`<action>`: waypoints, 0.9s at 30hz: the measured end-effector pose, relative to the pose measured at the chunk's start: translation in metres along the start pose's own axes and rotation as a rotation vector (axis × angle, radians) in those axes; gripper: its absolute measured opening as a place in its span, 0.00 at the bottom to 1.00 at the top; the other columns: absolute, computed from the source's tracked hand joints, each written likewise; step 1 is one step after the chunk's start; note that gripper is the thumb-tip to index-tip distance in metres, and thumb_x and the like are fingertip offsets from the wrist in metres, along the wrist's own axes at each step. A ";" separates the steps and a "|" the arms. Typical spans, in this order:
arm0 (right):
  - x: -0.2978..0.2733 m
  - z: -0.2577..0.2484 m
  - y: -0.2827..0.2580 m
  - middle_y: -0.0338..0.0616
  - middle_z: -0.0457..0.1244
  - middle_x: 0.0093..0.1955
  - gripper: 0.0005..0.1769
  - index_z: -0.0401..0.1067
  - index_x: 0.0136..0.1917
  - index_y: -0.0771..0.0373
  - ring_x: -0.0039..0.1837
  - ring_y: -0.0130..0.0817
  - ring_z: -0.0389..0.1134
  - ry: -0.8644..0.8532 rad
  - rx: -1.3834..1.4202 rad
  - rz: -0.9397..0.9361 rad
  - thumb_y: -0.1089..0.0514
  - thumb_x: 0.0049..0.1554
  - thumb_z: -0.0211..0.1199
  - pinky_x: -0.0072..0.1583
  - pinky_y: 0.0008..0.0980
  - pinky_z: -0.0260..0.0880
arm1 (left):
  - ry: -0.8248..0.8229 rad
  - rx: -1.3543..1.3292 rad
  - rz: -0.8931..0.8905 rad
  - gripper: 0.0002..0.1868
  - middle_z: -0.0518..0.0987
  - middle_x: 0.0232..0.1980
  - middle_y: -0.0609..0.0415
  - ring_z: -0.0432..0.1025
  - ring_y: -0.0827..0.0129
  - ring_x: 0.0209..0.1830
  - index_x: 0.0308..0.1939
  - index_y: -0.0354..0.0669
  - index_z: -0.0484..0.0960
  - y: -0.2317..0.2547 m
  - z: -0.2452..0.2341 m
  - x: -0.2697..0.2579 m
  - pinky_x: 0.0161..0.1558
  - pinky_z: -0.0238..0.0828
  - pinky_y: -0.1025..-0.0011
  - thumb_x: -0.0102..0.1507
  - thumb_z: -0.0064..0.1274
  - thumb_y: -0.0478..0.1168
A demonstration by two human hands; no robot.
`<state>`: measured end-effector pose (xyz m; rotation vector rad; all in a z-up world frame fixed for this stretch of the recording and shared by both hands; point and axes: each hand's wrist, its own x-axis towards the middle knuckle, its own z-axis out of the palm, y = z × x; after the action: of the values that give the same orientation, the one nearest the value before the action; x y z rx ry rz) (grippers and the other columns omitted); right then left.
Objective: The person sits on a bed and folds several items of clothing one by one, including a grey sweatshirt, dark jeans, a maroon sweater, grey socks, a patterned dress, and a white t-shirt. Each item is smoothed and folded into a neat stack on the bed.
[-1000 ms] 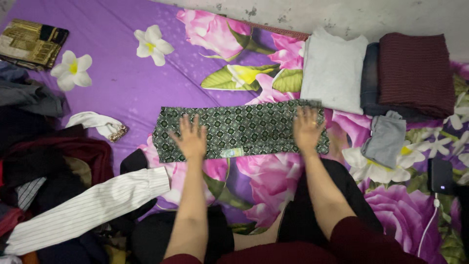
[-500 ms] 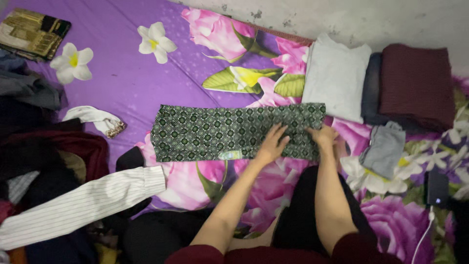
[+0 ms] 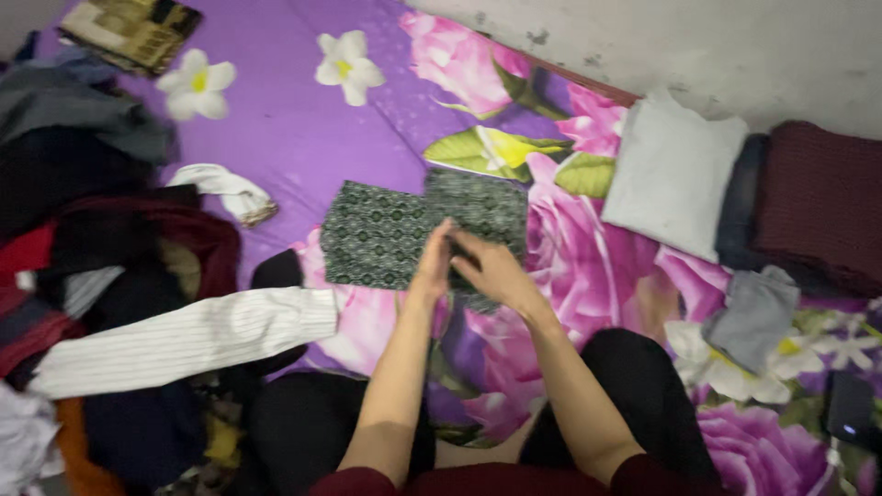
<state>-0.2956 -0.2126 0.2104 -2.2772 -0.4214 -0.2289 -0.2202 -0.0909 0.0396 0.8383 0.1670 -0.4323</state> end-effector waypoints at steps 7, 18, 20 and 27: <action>0.009 0.064 -0.009 0.38 0.71 0.65 0.17 0.74 0.66 0.48 0.71 0.33 0.69 0.187 -0.107 0.103 0.57 0.65 0.58 0.73 0.39 0.61 | 0.050 -0.359 0.072 0.34 0.81 0.56 0.48 0.77 0.57 0.50 0.62 0.41 0.77 0.123 -0.110 -0.038 0.53 0.77 0.57 0.64 0.56 0.63; -0.015 0.141 0.054 0.46 0.44 0.85 0.32 0.54 0.81 0.39 0.85 0.45 0.39 -0.070 -0.658 0.036 0.36 0.66 0.45 0.76 0.68 0.29 | 0.452 1.005 0.366 0.28 0.81 0.58 0.41 0.76 0.53 0.59 0.64 0.40 0.75 0.167 -0.130 -0.046 0.61 0.70 0.59 0.59 0.56 0.35; -0.016 0.144 0.058 0.45 0.44 0.85 0.31 0.55 0.81 0.39 0.85 0.45 0.38 -0.071 -0.664 0.062 0.37 0.66 0.43 0.76 0.67 0.28 | 0.720 1.034 0.237 0.19 0.86 0.55 0.42 0.79 0.52 0.58 0.63 0.46 0.80 0.181 -0.113 -0.058 0.62 0.71 0.60 0.70 0.42 0.36; -0.024 0.142 0.085 0.52 0.51 0.81 0.26 0.62 0.77 0.49 0.82 0.47 0.47 0.329 -0.433 0.373 0.50 0.67 0.52 0.79 0.57 0.45 | -0.111 1.679 1.012 0.15 0.74 0.68 0.48 0.61 0.55 0.76 0.57 0.50 0.80 0.106 -0.014 -0.068 0.77 0.49 0.48 0.68 0.52 0.45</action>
<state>-0.2824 -0.1665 0.0498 -2.6180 0.2486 -0.5325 -0.2349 0.0025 0.1234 2.3358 -0.8444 0.5012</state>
